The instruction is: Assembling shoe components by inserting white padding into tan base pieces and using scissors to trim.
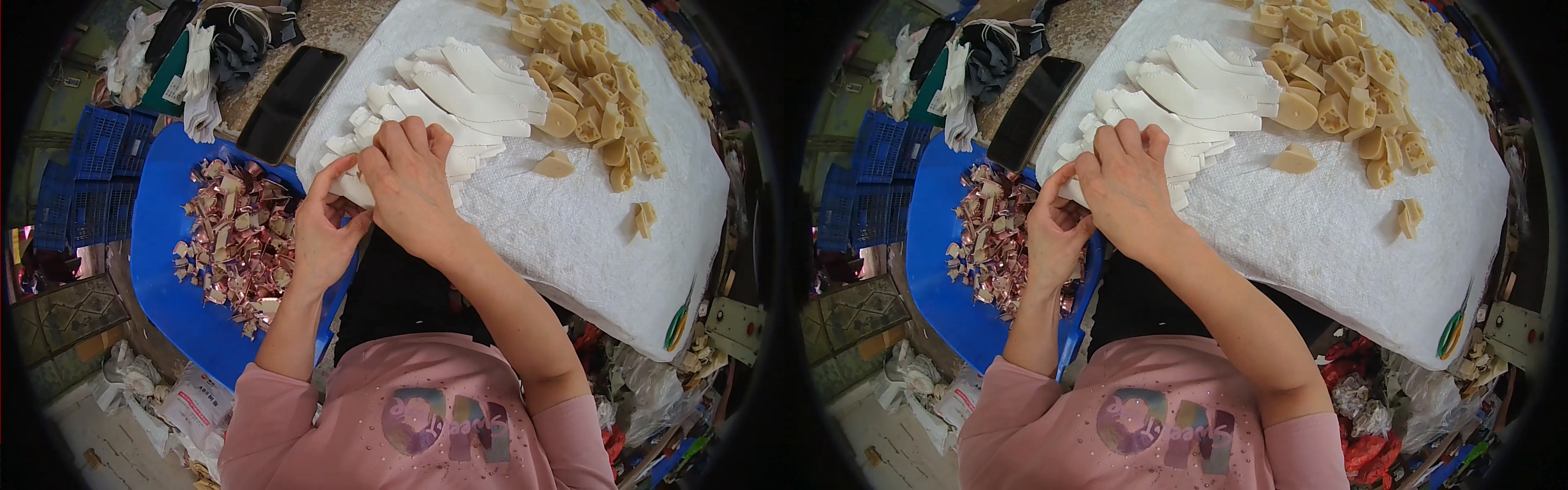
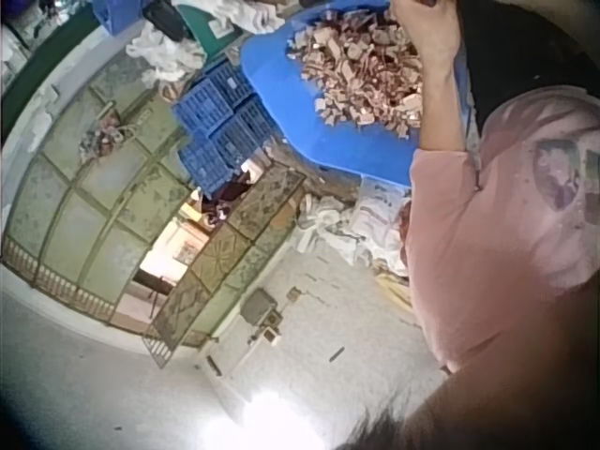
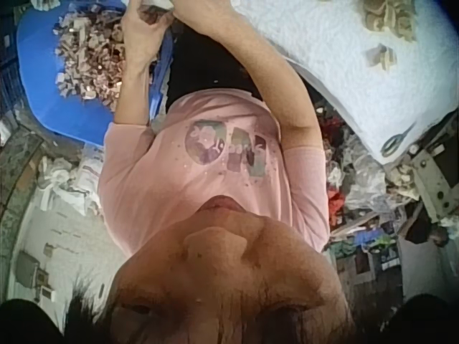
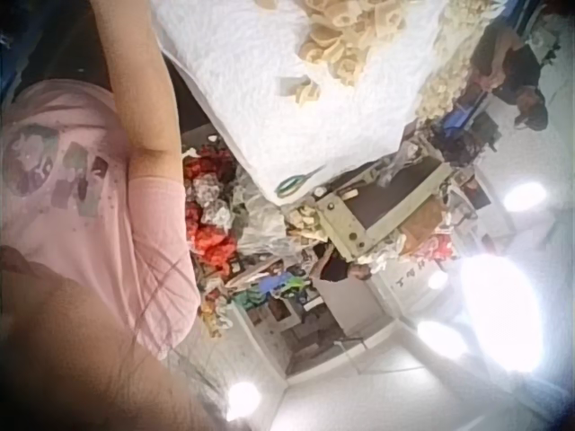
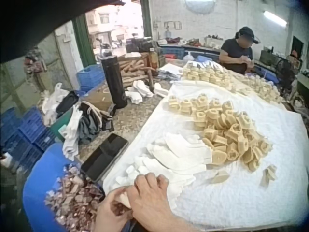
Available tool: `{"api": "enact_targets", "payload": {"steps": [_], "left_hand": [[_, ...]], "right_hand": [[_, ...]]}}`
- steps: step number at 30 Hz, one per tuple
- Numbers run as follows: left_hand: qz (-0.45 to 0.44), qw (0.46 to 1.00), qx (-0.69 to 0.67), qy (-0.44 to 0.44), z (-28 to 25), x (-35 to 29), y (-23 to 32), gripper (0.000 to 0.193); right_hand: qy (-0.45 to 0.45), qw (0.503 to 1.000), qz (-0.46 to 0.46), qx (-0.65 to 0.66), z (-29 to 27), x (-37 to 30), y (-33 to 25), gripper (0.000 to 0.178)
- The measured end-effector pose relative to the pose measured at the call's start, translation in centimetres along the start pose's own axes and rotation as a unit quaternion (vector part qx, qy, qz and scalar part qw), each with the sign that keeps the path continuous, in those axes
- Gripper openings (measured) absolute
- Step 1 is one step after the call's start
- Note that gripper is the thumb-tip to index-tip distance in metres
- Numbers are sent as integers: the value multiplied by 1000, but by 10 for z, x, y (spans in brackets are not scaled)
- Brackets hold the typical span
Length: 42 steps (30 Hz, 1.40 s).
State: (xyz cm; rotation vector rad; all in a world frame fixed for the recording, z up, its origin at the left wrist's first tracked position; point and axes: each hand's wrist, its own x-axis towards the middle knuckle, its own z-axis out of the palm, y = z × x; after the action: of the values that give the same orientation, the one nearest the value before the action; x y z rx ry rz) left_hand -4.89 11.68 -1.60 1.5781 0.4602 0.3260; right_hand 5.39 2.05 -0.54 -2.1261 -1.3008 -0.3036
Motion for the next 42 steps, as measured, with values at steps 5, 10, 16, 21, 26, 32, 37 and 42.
{"api": "enact_targets", "payload": {"steps": [5,10,16,21,26,32,37,42], "left_hand": [[-16,999,22,-19,-2,1,5,64],[12,1000,6,-6,-1,0,2,65],[9,1000,5,-18,-2,3,1,62],[-4,995,104,-2,-8,-1,10,66],[-57,952,298,-29,0,-12,53,67],[260,935,179,-159,73,-19,34,45],[52,982,-41,-179,94,-17,22,34],[-60,956,-185,-221,109,-15,13,39]], "right_hand": [[0,997,-10,76,-7,-8,8,15],[50,981,-9,186,-8,-20,4,23],[50,971,9,232,-12,-23,2,32],[206,888,67,405,-69,-36,10,10],[288,907,119,285,-96,-47,23,14],[188,938,97,275,-92,-72,17,16],[191,941,222,172,-118,-69,56,25],[113,965,234,-29,-102,-95,111,40]]}}
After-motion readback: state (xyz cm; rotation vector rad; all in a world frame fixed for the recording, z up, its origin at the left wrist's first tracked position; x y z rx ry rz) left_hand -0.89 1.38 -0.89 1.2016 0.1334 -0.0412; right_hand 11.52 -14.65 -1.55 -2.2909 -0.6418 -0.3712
